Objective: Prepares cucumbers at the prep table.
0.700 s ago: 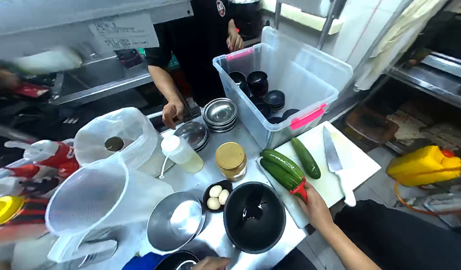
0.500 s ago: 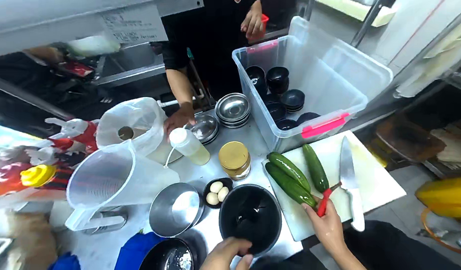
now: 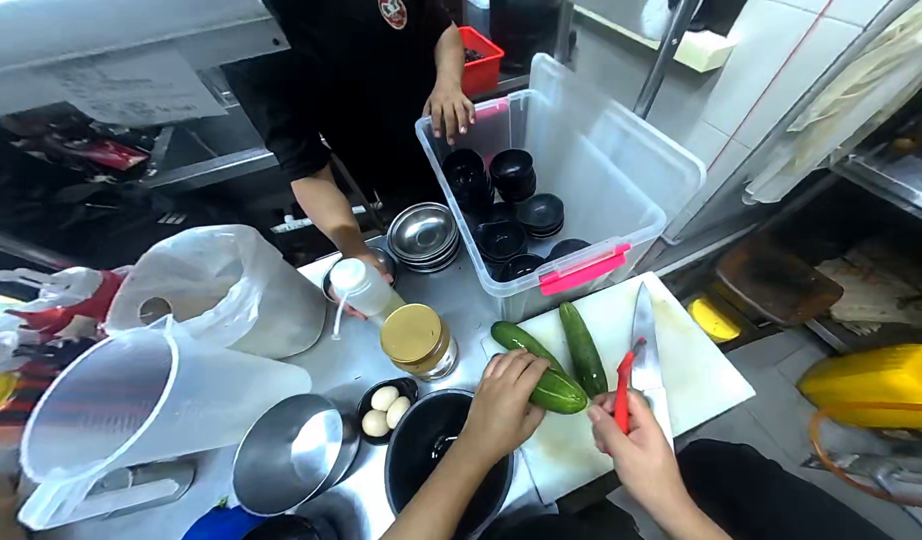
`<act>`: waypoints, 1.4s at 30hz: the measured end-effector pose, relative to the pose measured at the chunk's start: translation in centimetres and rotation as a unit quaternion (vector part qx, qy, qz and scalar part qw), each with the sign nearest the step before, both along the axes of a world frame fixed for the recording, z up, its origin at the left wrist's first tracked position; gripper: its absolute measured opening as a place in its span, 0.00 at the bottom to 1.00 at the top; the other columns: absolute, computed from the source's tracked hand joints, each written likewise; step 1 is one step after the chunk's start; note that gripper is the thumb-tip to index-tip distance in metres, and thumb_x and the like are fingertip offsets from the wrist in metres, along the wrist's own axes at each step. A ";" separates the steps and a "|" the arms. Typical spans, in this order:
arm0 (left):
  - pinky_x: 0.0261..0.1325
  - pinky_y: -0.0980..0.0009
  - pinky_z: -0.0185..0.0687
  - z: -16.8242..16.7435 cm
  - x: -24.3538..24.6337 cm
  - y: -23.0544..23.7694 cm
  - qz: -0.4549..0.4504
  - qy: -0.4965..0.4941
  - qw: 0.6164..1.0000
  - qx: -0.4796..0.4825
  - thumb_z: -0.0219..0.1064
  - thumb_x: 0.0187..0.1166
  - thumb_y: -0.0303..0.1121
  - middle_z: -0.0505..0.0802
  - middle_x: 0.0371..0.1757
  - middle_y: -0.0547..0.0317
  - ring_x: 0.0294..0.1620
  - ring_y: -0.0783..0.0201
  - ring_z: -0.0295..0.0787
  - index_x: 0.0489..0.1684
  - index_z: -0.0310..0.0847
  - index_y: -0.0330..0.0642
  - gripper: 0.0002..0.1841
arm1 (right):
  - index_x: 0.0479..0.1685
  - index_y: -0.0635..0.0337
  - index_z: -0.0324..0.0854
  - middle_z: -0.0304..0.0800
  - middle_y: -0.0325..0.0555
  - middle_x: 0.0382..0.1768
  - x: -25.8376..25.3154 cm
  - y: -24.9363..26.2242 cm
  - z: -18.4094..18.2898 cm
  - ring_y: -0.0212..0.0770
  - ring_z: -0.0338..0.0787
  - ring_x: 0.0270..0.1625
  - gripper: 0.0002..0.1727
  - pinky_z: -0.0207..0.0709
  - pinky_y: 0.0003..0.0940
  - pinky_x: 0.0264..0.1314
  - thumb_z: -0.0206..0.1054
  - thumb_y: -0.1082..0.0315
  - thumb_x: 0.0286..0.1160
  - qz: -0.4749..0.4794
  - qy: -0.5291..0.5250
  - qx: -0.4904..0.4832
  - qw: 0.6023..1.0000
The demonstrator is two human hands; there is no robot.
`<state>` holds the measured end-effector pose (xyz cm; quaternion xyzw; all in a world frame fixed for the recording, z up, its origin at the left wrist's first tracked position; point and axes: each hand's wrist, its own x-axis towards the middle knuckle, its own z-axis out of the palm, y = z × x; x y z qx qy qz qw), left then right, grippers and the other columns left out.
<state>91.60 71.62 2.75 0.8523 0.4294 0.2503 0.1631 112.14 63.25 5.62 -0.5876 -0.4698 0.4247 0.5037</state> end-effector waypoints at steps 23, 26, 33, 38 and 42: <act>0.73 0.59 0.84 2.4 -12.0 -13.5 0.190 -0.384 0.891 -0.152 0.53 0.69 0.81 0.88 0.71 0.50 0.69 0.62 0.86 0.79 0.76 0.38 0.54 | 0.80 0.45 0.79 0.91 0.45 0.44 -8.3 -3.0 8.7 0.37 0.89 0.41 0.23 0.86 0.33 0.46 0.51 0.58 0.93 0.331 -0.291 0.128 0.889; 0.56 0.64 0.94 3.4 -11.8 -13.7 0.259 -0.444 0.840 -0.173 0.52 0.73 0.77 0.89 0.65 0.49 0.57 0.66 0.92 0.79 0.68 0.28 0.55 | 0.80 0.49 0.79 0.93 0.50 0.48 -9.4 -4.2 7.9 0.44 0.93 0.46 0.23 0.88 0.43 0.52 0.53 0.61 0.92 0.378 -0.284 0.075 0.878; 0.39 0.61 0.96 5.0 -12.9 -13.1 0.252 -0.481 0.814 -0.208 0.52 0.74 0.76 0.92 0.56 0.51 0.44 0.60 0.95 0.78 0.71 0.34 0.51 | 0.80 0.48 0.79 0.93 0.45 0.48 -9.5 -3.2 8.8 0.36 0.91 0.45 0.22 0.88 0.37 0.51 0.52 0.59 0.93 0.364 -0.239 0.103 0.894; 0.70 0.60 0.87 4.2 -14.1 -13.0 0.186 -0.383 0.897 -0.119 0.56 0.74 0.75 0.90 0.68 0.52 0.66 0.63 0.89 0.77 0.78 0.39 0.47 | 0.80 0.43 0.80 0.93 0.38 0.56 -9.1 -0.6 11.0 0.30 0.91 0.48 0.23 0.86 0.31 0.56 0.49 0.57 0.93 0.372 -0.255 0.118 0.885; 0.73 0.56 0.84 4.2 -14.6 -13.2 0.191 -0.342 0.916 -0.089 0.55 0.74 0.76 0.90 0.69 0.53 0.69 0.61 0.87 0.78 0.79 0.44 0.47 | 0.80 0.46 0.79 0.94 0.43 0.50 -9.5 -1.0 10.9 0.33 0.91 0.47 0.23 0.86 0.32 0.54 0.50 0.58 0.92 0.378 -0.266 0.130 0.877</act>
